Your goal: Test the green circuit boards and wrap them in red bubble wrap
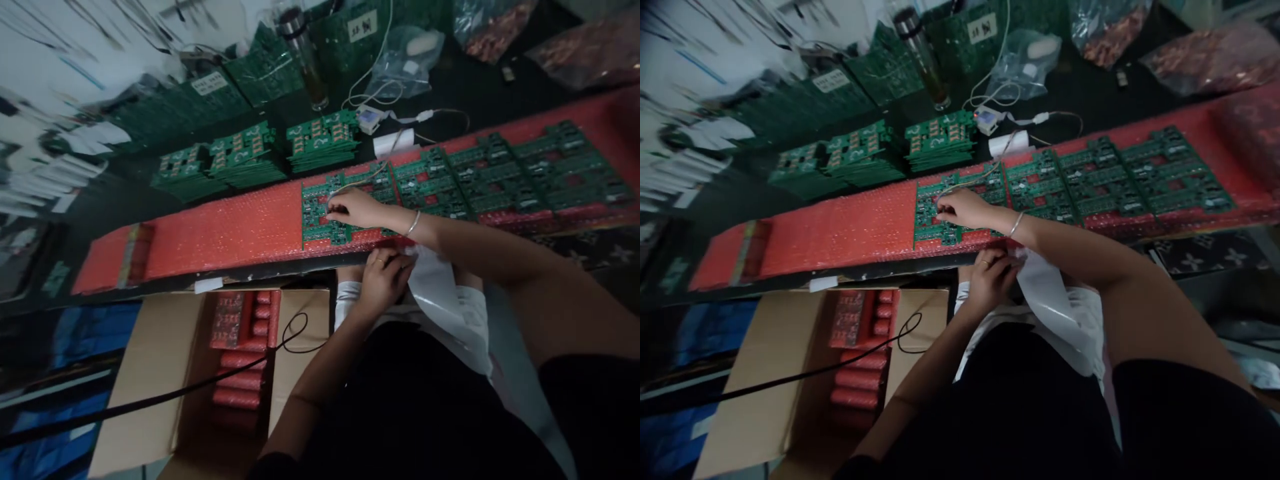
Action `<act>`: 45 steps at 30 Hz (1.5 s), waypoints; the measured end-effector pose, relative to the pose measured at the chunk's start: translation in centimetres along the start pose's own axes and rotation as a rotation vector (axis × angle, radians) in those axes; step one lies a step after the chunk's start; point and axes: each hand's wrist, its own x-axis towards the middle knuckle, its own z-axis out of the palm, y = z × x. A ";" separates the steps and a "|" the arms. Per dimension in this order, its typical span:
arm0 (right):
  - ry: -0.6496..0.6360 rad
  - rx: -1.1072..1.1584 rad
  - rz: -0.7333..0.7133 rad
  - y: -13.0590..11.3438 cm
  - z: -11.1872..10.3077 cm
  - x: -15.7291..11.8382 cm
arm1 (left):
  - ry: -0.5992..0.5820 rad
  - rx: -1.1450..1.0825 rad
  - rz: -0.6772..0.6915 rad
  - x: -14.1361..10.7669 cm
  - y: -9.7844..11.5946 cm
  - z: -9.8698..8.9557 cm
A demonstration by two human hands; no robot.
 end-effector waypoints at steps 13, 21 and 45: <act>0.023 0.004 -0.016 0.2 0.1 -0.3 | 0.044 0.130 0.055 -0.8 -1.1 5.9; 0.035 -0.009 -0.024 -0.1 0.0 -0.5 | 0.089 0.025 -0.039 -0.1 0.0 1.1; 0.169 0.094 0.065 -0.8 0.4 -1.3 | -0.050 0.249 -0.358 2.7 -9.1 -9.6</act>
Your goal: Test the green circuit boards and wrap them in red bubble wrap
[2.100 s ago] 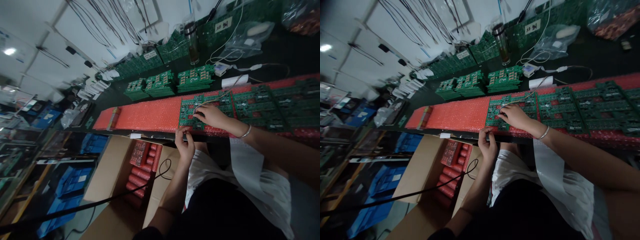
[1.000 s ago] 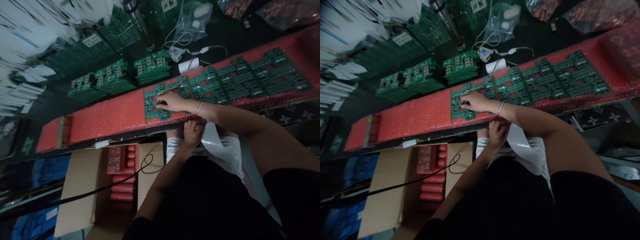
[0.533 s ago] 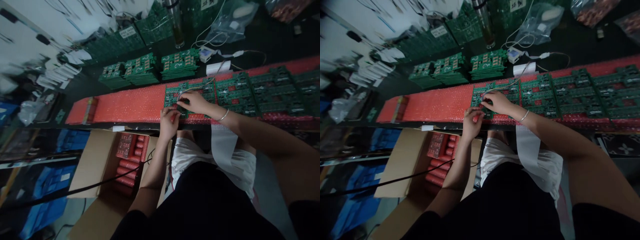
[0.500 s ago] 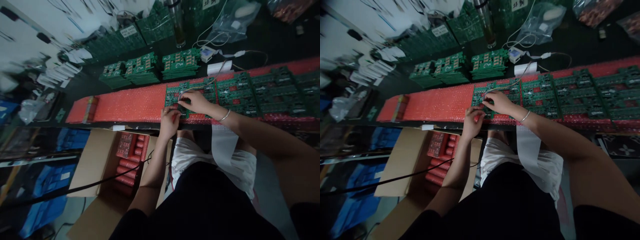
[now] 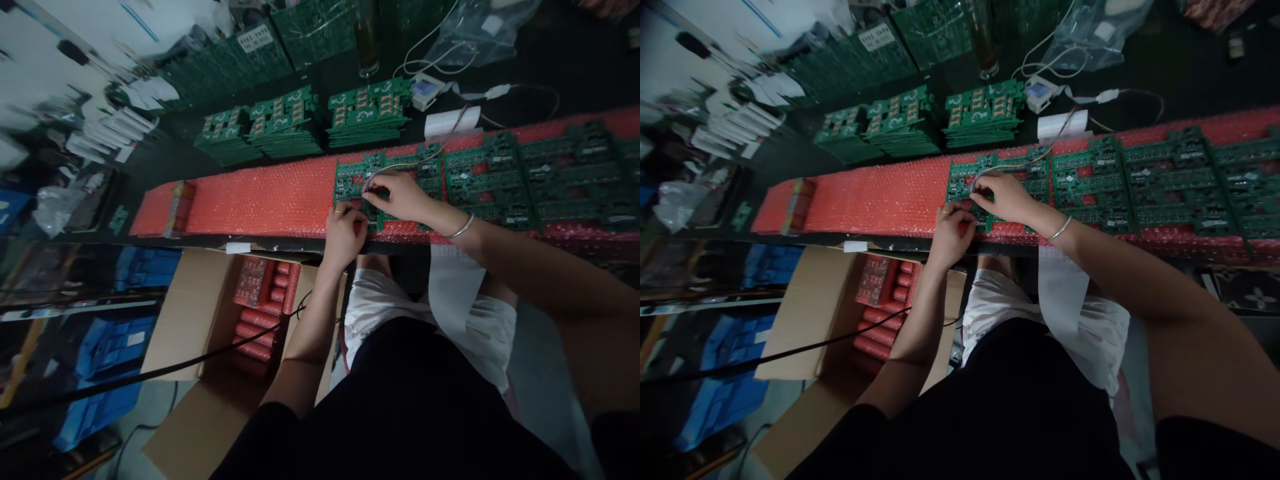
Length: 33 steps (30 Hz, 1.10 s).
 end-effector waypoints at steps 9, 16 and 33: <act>-0.007 0.111 0.064 -0.1 -0.5 1.2 | 0.072 0.055 0.157 -3.2 0.1 0.3; -0.101 0.002 -0.010 -1.2 0.9 3.5 | 0.125 0.038 0.159 -3.6 -0.5 1.3; -0.237 -0.124 -0.176 -1.1 2.0 4.7 | 0.099 0.040 0.124 -3.9 0.5 1.0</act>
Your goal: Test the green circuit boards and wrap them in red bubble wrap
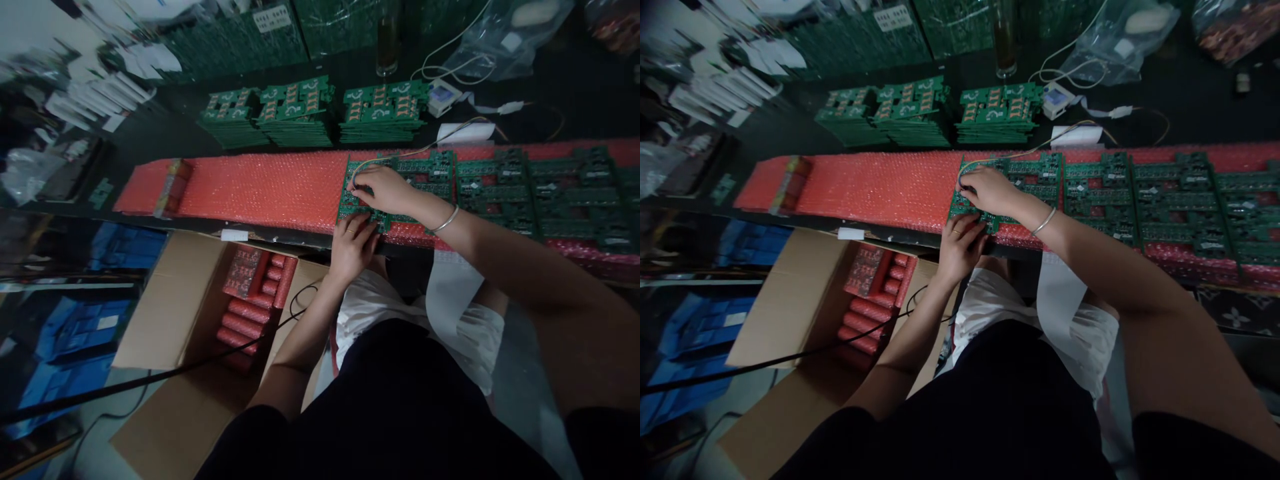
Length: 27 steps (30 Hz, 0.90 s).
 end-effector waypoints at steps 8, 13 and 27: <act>-0.015 -0.010 0.014 0.7 0.0 0.2 | -0.015 0.058 -0.023 0.0 0.3 0.1; -0.023 0.014 -0.002 1.0 -0.1 0.4 | -0.003 0.063 -0.051 0.1 1.0 -0.3; -0.053 0.128 0.150 1.0 -0.5 0.8 | -0.242 -0.128 0.235 -1.0 11.6 10.2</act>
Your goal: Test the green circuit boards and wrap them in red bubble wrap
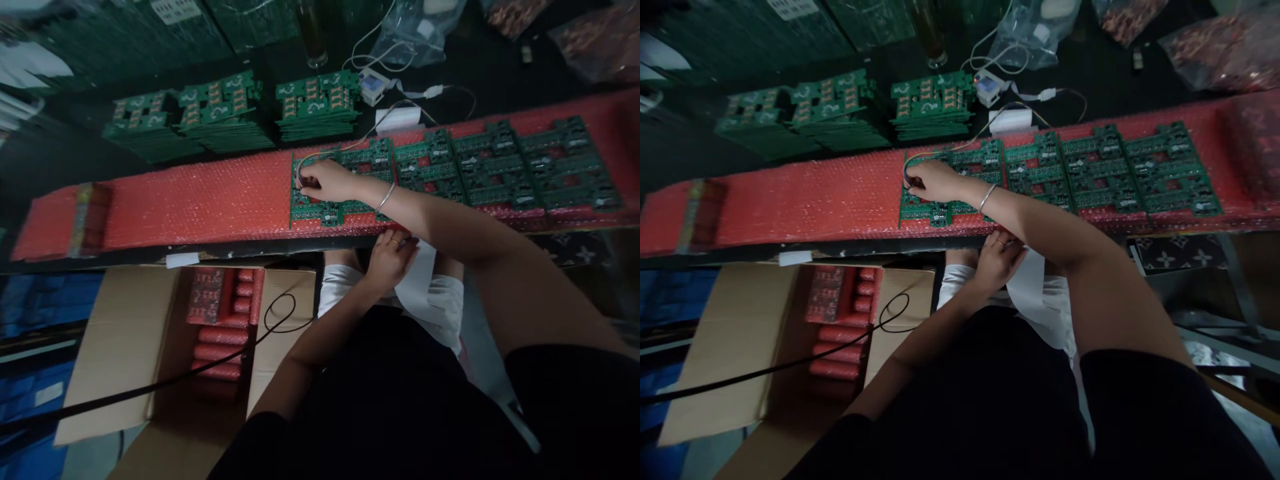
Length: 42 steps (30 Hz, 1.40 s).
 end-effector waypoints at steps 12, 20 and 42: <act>0.002 0.022 0.005 -0.2 0.0 -0.2 | 0.227 0.023 0.123 -1.2 0.2 0.3; 0.151 0.043 -0.095 -0.5 -0.3 -0.5 | 0.693 -0.052 -0.463 -0.1 -5.4 -12.8; 0.408 0.119 0.071 1.0 -0.2 -1.9 | 0.423 0.168 -1.084 5.9 -13.6 -13.3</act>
